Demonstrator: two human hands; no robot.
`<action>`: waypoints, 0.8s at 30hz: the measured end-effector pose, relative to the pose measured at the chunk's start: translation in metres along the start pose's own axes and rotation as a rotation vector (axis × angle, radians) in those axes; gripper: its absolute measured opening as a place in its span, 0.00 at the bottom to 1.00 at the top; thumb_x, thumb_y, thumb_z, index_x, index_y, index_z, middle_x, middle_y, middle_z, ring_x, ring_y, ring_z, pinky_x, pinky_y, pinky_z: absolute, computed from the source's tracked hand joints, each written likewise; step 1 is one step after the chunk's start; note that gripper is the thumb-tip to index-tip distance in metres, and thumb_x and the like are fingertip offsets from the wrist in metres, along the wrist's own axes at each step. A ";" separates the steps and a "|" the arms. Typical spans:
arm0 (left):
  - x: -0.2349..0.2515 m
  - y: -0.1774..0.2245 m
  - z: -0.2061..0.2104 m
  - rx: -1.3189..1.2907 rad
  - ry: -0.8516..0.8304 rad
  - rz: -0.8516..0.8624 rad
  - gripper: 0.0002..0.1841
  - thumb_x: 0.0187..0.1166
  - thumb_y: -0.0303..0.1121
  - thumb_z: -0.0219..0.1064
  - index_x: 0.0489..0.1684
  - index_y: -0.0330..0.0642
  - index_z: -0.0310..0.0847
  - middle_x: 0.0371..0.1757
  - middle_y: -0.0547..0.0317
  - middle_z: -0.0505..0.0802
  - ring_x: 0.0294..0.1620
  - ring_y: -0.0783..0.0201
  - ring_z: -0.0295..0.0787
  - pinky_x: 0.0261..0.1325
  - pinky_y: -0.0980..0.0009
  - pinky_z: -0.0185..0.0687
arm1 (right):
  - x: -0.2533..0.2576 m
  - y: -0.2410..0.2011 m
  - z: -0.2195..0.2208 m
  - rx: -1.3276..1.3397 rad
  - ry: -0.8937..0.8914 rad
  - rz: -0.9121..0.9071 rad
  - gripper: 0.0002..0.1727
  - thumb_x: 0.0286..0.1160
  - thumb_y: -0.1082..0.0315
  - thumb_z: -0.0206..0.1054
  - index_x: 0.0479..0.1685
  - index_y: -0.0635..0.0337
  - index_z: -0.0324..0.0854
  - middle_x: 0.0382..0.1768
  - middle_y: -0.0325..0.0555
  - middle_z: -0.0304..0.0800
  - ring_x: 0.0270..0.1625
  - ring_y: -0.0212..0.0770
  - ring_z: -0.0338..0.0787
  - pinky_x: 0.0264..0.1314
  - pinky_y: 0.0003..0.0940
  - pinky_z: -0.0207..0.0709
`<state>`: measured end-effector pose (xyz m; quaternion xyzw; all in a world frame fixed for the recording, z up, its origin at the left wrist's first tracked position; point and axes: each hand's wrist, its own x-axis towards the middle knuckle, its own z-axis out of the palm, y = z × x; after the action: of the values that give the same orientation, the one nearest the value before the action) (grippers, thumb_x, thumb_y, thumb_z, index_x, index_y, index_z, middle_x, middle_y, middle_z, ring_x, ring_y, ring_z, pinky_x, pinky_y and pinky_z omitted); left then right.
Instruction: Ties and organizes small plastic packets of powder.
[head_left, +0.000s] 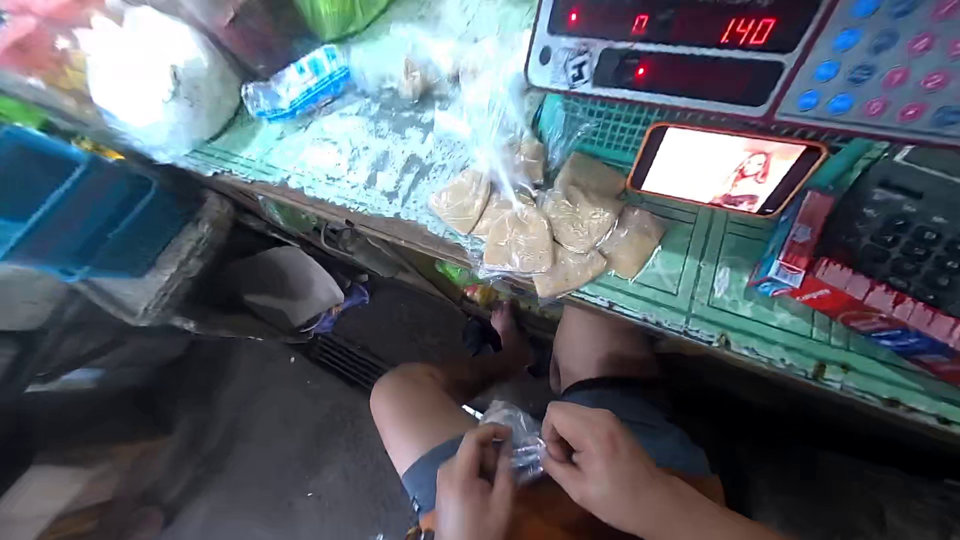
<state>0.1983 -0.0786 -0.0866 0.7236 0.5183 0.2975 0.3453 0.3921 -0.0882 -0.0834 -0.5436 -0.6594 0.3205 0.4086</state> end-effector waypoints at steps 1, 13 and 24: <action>0.009 -0.013 0.003 0.060 -0.008 -0.018 0.12 0.73 0.31 0.67 0.51 0.40 0.87 0.16 0.73 0.79 0.13 0.80 0.70 0.18 0.80 0.71 | 0.009 0.005 0.001 -0.049 -0.069 0.062 0.02 0.63 0.72 0.70 0.30 0.59 0.83 0.25 0.43 0.84 0.28 0.37 0.86 0.29 0.33 0.82; 0.032 0.033 -0.040 -0.307 -0.087 0.114 0.11 0.83 0.28 0.63 0.58 0.39 0.83 0.26 0.68 0.89 0.18 0.81 0.77 0.20 0.83 0.76 | 0.032 -0.007 -0.045 0.253 -0.299 -0.013 0.37 0.61 0.52 0.84 0.74 0.49 0.77 0.75 0.43 0.75 0.68 0.29 0.81 0.66 0.26 0.82; 0.029 0.054 -0.110 -0.805 0.214 0.180 0.19 0.83 0.41 0.69 0.70 0.55 0.76 0.33 0.66 0.92 0.20 0.74 0.84 0.21 0.79 0.82 | 0.129 -0.086 -0.049 0.114 -0.299 -0.255 0.12 0.85 0.60 0.64 0.45 0.55 0.90 0.41 0.36 0.89 0.37 0.24 0.87 0.40 0.24 0.84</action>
<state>0.1495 -0.0422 0.0236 0.5386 0.3287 0.5782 0.5173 0.3868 0.0199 0.0383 -0.3779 -0.7572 0.3800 0.3733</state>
